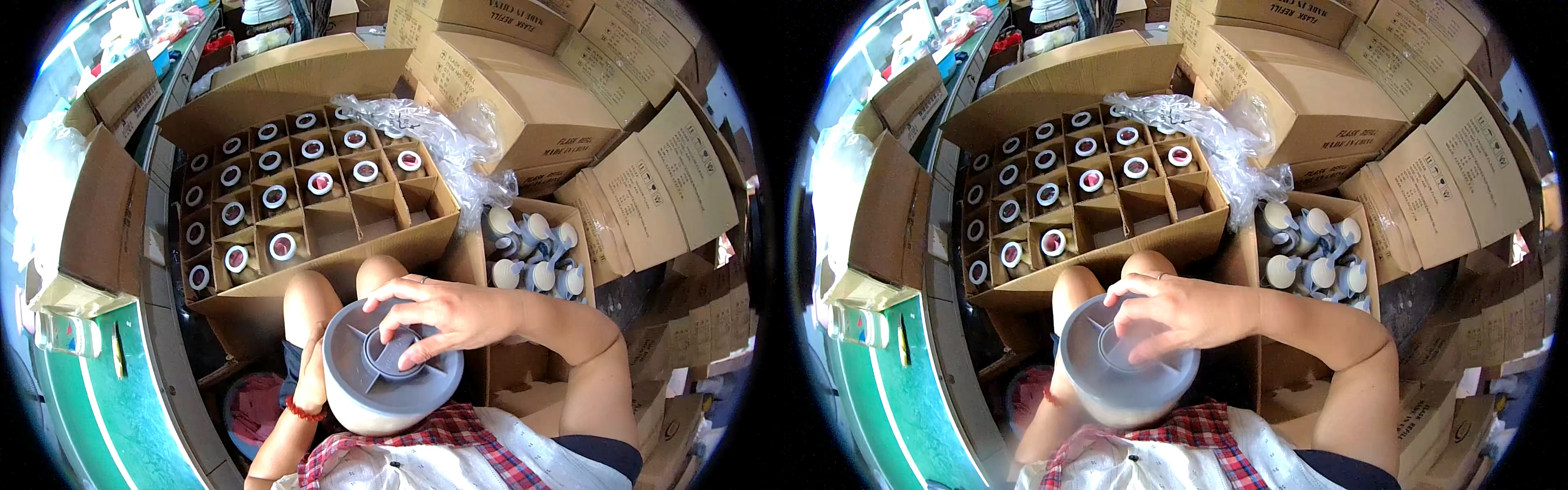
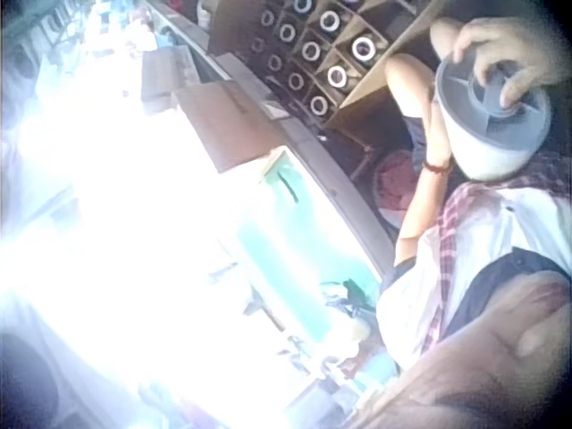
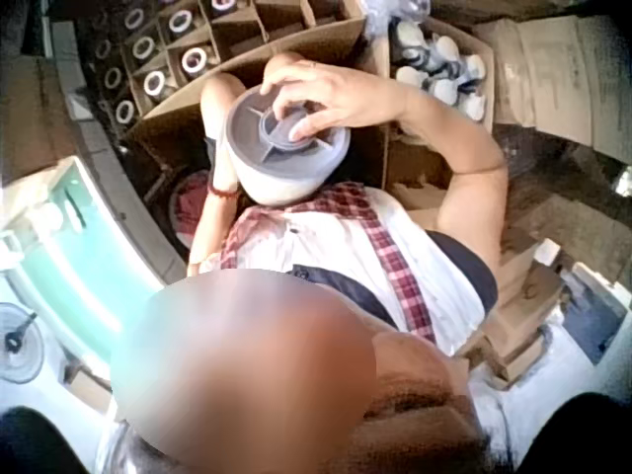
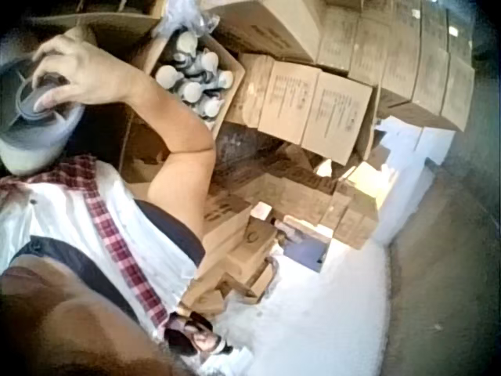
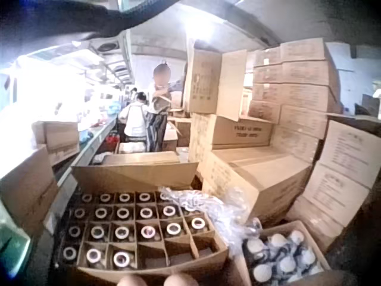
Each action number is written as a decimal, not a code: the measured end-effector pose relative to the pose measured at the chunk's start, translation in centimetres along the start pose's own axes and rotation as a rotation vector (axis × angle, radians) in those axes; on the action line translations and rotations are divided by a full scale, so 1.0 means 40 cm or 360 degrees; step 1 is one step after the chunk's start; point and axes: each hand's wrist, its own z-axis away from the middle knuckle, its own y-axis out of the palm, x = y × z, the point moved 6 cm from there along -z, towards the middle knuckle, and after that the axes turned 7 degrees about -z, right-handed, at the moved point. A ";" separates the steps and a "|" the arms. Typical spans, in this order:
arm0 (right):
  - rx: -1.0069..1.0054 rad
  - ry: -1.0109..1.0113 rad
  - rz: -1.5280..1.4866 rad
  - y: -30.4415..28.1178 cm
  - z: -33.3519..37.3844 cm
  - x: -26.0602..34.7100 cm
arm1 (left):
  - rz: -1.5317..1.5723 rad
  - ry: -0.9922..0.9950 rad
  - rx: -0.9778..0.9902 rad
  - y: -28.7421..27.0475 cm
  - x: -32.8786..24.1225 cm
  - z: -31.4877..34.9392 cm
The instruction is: The person places white circular gaskets into the openings of small jars arranged in a cardboard tray. Then the person picks up a beige container, inserts a jar into it, and secures a gray lid. The person repeats this process with additional jars and lids, placing finished units into plastic bags.
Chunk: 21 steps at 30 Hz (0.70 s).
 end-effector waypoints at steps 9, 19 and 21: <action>-0.0979 0.0602 0.1551 -0.441 0.058 -0.416 | -0.0407 -0.0309 -0.0605 -0.144 0.114 0.024; -0.1450 0.0846 0.0537 -0.662 -0.038 -0.720 | -0.0518 0.0007 -0.0550 -0.290 -0.092 -0.224; -0.1484 0.0486 -0.0203 -0.600 -0.106 -0.707 | -0.0543 0.0119 -0.0362 -0.260 -0.125 -0.351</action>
